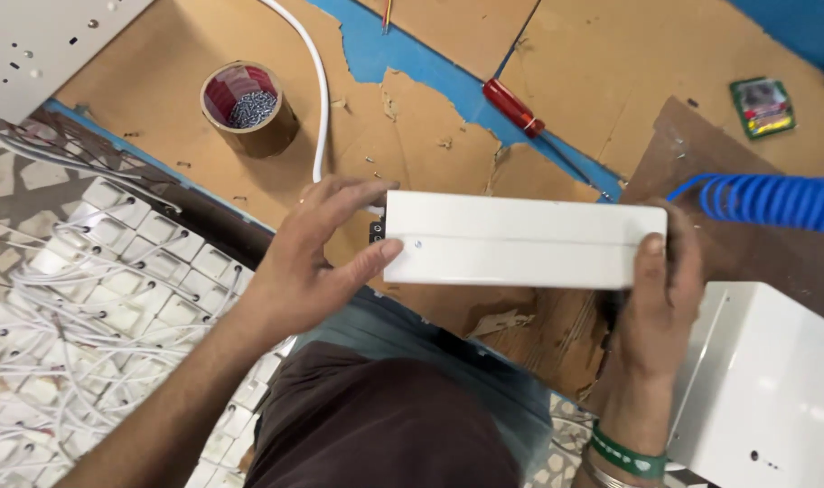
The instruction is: The person assembles white metal electrical enclosure boxes at a workbench. They position each box, drive screws with a pneumatic screwdriver, route a white cable through the box, and set finished boxes aside while taking new ones from a stack.
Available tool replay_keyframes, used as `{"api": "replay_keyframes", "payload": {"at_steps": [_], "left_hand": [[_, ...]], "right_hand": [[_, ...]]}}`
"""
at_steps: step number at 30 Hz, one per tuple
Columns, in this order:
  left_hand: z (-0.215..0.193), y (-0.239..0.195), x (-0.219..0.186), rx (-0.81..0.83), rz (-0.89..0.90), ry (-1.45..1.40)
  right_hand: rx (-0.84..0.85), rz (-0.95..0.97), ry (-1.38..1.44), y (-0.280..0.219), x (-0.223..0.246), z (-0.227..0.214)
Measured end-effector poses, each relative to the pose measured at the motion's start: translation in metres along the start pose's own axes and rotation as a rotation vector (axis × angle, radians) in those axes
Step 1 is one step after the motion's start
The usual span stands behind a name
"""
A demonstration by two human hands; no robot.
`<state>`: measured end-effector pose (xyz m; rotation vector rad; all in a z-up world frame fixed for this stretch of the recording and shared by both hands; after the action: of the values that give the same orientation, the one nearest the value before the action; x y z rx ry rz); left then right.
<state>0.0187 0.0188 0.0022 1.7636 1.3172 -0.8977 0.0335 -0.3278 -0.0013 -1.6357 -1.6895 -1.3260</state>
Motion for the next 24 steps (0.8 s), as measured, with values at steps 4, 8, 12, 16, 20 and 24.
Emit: {"api": "replay_keyframes", "payload": {"at_steps": [4, 8, 12, 16, 20, 24], "left_hand": [[0.003, -0.027, -0.004, -0.206, -0.007, 0.131], [0.017, -0.051, 0.039, -0.211, -0.485, -0.227], [0.041, -0.044, 0.044, 0.069, -0.860, -0.849], [0.049, -0.029, 0.041, 0.274, -0.792, -0.846], [0.040, -0.005, 0.037, 0.337, -0.622, -0.641], [0.026, 0.044, 0.024, 0.351, -0.388, -0.539]], "right_hand": [[-0.044, 0.126, 0.286, -0.023, -0.007, -0.013], [-0.211, 0.491, 0.719, -0.057, -0.027, -0.014], [-0.258, 0.653, 0.800, -0.083, -0.016, 0.000], [-0.242, 0.953, 0.738, -0.116, -0.025, 0.009], [-0.289, 1.135, 0.782, -0.128, -0.043, 0.008], [-0.208, 1.110, 0.471, -0.090, -0.043, 0.001]]}}
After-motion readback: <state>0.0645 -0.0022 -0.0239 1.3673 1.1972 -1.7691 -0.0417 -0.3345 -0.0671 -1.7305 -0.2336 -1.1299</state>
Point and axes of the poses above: each hand's wrist, its own y-axis towards the middle knuckle, its own z-axis out of the palm, x = y × z, the point moved 4 cm from there along y, towards the middle knuckle, and after that the axes turned 1 degree about -x, right-handed, at the moved point
